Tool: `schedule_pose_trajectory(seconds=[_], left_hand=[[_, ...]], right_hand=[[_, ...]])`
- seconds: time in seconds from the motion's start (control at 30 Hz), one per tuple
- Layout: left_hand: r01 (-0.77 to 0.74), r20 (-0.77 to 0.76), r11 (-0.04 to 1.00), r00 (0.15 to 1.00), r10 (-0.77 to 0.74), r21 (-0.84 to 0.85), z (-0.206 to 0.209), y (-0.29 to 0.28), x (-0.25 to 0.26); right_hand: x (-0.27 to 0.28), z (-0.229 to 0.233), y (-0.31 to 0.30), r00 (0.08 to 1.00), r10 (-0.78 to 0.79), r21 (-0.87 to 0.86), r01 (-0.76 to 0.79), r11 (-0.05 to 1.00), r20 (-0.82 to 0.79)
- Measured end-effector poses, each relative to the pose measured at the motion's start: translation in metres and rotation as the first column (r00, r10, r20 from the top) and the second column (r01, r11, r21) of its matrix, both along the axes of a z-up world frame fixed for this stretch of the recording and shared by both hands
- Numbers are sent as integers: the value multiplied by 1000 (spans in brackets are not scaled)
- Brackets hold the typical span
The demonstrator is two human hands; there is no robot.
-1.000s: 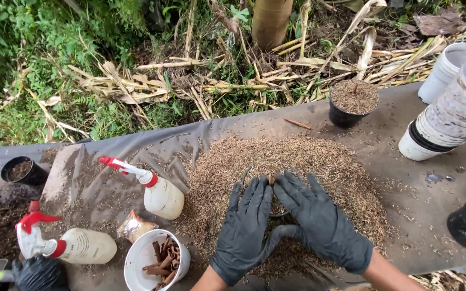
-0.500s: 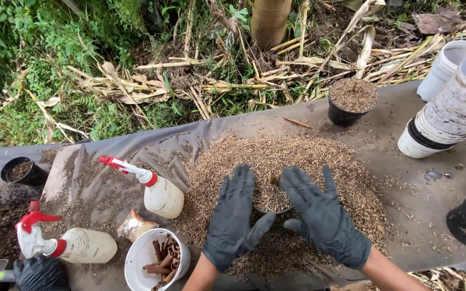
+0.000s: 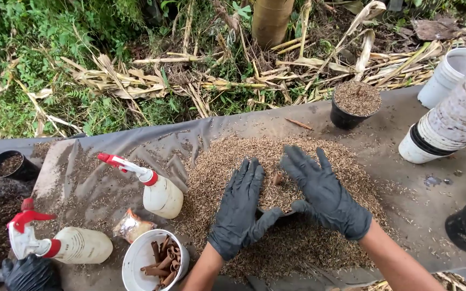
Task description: Filling a small plastic pot with substrate, compacting it, and planting a small cutting.
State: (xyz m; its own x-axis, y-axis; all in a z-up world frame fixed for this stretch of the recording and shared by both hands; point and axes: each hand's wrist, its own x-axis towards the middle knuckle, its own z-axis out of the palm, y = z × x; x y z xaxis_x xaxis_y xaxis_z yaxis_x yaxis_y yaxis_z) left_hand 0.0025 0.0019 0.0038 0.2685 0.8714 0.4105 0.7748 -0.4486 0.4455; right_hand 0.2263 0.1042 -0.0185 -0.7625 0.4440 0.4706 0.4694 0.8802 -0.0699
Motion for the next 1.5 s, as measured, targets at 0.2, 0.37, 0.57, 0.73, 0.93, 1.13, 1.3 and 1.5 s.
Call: schedule_pose_trajectory(seconds=[0.2, 0.37, 0.57, 0.73, 0.93, 1.13, 1.3, 1.5], left_hand=[[-9, 16, 998, 1000, 10, -62, 2, 12, -5], [32, -69, 998, 997, -35, -44, 6, 15, -1], [50, -133, 985, 991, -28, 166, -56, 45, 1], [72, -144, 980, 989, -46, 187, -31, 31, 2], [46, -321, 990, 947, 0, 136, -12, 17, 1], [37, -180, 999, 983, -33, 16, -15, 13, -1], [-35, -484, 985, 868, 115, 171, -4, 2, 6], [-50, -589, 961, 782, 207, 271, -19, 2, 3]], right_hand=[[0, 14, -10, 993, 84, -175, -97, 980, -82], [8, -30, 15, 998, 55, -12, -55, 998, 16], [7, -40, 15, 997, -10, 71, 5, 997, 70], [6, -23, 5, 994, 5, 198, -25, 980, 106], [3, 13, -15, 991, 111, -14, -111, 994, 80], [-2, 8, -20, 995, 65, 51, -69, 996, 70], [-4, 13, -17, 995, 43, 94, -52, 994, 93], [-5, 13, -27, 998, 64, 43, -65, 997, 8]])
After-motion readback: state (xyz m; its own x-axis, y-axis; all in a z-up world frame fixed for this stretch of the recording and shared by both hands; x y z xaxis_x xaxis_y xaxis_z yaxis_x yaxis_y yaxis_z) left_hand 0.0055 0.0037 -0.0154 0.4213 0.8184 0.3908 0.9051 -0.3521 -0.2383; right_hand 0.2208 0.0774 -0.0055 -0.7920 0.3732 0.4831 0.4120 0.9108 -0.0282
